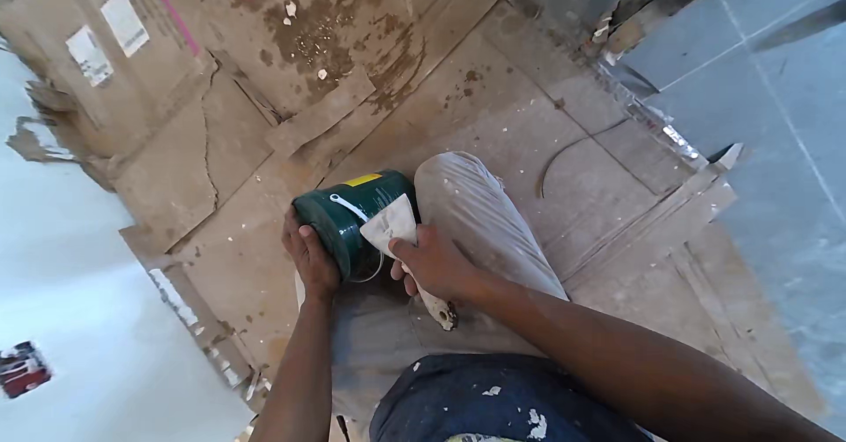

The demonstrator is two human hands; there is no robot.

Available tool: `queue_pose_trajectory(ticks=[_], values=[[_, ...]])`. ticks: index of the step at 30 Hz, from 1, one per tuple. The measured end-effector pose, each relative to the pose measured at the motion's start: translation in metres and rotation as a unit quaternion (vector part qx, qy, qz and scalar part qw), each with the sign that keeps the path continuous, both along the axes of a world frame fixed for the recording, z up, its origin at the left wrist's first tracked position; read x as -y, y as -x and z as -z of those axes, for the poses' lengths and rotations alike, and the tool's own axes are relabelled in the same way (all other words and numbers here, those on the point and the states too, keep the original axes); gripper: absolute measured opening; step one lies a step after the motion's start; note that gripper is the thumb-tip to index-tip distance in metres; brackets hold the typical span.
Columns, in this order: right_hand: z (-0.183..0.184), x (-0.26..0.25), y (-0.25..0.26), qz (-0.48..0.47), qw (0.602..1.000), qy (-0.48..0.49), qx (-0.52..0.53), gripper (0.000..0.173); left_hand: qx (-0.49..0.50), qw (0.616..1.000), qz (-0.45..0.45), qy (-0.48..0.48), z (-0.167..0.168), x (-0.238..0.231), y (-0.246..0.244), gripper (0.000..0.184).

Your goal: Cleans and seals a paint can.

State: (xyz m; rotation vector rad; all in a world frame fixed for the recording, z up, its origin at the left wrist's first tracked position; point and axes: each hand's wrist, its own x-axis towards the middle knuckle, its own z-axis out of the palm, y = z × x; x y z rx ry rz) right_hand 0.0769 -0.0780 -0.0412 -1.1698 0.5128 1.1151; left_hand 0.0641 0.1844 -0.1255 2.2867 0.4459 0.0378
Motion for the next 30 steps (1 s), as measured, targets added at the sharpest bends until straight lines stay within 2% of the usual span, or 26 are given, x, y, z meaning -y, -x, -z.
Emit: queue_pose_trajectory(ticks=[4,13,17,20,22,30], values=[[0.002,0.000,0.002,0.011,1.000,-0.003,-0.014,0.040,0.003,1.000,0.000,0.008,0.001,0.000,0.000,0.081],[-0.002,-0.001,0.002,0.004,0.999,-0.039,-0.030,0.039,0.007,1.000,0.019,-0.009,0.000,-0.002,0.001,0.078],[0.001,-0.001,0.005,0.024,0.998,-0.045,-0.030,0.041,-0.046,0.999,-0.001,-0.020,-0.024,0.009,-0.015,0.081],[0.000,-0.004,0.001,0.045,0.997,-0.059,-0.027,0.038,-0.077,0.996,-0.023,-0.027,-0.038,0.019,-0.035,0.095],[-0.006,-0.009,-0.004,0.067,0.995,-0.059,-0.037,0.033,-0.087,0.995,-0.025,-0.038,-0.035,0.020,-0.048,0.101],[-0.004,-0.015,-0.013,0.110,0.992,-0.059,-0.036,0.024,-0.040,0.997,-0.043,0.040,-0.016,0.011,-0.070,0.082]])
